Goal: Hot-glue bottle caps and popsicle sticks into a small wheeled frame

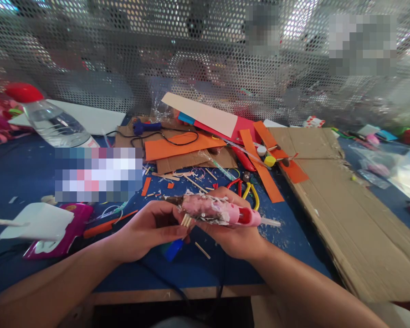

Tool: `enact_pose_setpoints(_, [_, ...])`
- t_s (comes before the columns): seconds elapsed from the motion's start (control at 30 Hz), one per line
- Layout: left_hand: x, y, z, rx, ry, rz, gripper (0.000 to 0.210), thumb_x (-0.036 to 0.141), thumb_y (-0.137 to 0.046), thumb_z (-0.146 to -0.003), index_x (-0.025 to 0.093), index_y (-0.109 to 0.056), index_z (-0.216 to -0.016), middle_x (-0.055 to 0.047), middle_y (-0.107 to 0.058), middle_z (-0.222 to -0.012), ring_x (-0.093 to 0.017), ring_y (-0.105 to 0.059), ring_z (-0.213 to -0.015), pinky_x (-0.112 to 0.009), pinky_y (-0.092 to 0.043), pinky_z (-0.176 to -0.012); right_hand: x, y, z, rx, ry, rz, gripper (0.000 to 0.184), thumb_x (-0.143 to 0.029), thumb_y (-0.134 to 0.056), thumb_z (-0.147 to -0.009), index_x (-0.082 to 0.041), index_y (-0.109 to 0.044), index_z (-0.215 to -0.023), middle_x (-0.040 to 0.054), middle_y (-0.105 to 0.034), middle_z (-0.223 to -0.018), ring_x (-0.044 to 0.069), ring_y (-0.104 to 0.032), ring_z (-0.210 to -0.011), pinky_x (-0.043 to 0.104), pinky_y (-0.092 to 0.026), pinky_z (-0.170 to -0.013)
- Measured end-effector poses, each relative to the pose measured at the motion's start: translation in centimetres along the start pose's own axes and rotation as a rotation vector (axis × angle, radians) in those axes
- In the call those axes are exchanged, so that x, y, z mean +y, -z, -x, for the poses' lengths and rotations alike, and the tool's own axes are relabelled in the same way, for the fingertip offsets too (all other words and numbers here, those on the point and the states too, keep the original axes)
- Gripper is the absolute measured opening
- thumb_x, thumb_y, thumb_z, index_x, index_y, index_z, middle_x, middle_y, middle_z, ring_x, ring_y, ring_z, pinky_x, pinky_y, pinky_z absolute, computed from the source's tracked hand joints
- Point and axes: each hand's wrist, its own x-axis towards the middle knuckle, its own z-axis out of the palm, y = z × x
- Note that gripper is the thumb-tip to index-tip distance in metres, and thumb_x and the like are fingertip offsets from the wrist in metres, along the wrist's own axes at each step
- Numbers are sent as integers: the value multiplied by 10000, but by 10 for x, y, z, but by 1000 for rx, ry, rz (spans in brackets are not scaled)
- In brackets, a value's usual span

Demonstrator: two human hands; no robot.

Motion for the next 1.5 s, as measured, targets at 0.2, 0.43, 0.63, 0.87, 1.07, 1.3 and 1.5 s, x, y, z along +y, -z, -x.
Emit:
enact_pose_setpoints(0.2, [2, 2, -1, -49, 41, 19, 412, 500, -864, -781, 140, -666, -770, -47, -696, -776, -157, -659, -735, -300, -520, -741, -5, 0, -2, -42, 7, -60, 201, -266, -849, -810, -276, -687, -928, 16, -759, -875, 208, -729, -722, 335, -602, -614])
enact_pose_setpoints(0.43, [5, 2, 1, -68, 59, 29, 387, 488, -866, -786, 132, -713, -795, -53, -719, -786, -160, -669, -770, -294, -524, -778, -7, 2, -5, 1, -93, -60, 341, -445, -945, -683, -286, -687, -839, 22, -733, -752, 245, -689, -622, 375, -563, -516])
enact_pose_setpoints(0.63, [2, 0, 0, -55, 59, 47, 402, 479, -876, -771, 135, -669, -760, -36, -672, -774, -164, -655, -747, -325, -532, -791, -7, -4, -4, 34, -119, -115, 300, -442, -910, -740, -278, -669, -810, 1, -713, -709, 208, -660, -594, 351, -549, -521])
enact_pose_setpoints(0.87, [1, 1, 2, -32, 58, 57, 414, 478, -884, -759, 154, -626, -767, -29, -681, -771, -147, -651, -727, -297, -523, -753, 3, 3, -2, 54, -194, -52, 229, -446, -829, -831, -238, -750, -887, 14, -674, -681, 188, -624, -581, 326, -514, -502])
enact_pose_setpoints(1.07, [2, 4, 4, -47, 18, -103, 335, 392, -869, -772, 147, -642, -791, -37, -670, -806, -131, -608, -725, -260, -496, -691, 14, 10, 0, 113, -323, -130, 293, -491, -764, -870, -207, -721, -922, -23, -567, -550, 168, -556, -500, 329, -484, -490])
enact_pose_setpoints(1.3, [3, 6, 3, -57, -117, -215, 187, 274, -794, -797, 156, -651, -818, -50, -660, -825, -146, -618, -724, -269, -512, -656, 9, 3, -11, 235, -288, -283, 300, -451, -773, -838, -221, -627, -713, -37, -486, -516, 155, -511, -506, 343, -462, -523])
enact_pose_setpoints(1.5, [1, 7, 1, 12, -182, -266, 145, 227, -763, -792, 161, -637, -824, -55, -651, -871, -153, -606, -777, -275, -493, -681, 7, 0, -17, 312, -277, -348, 257, -406, -804, -797, -228, -621, -766, -60, -463, -515, 137, -468, -478, 332, -438, -503])
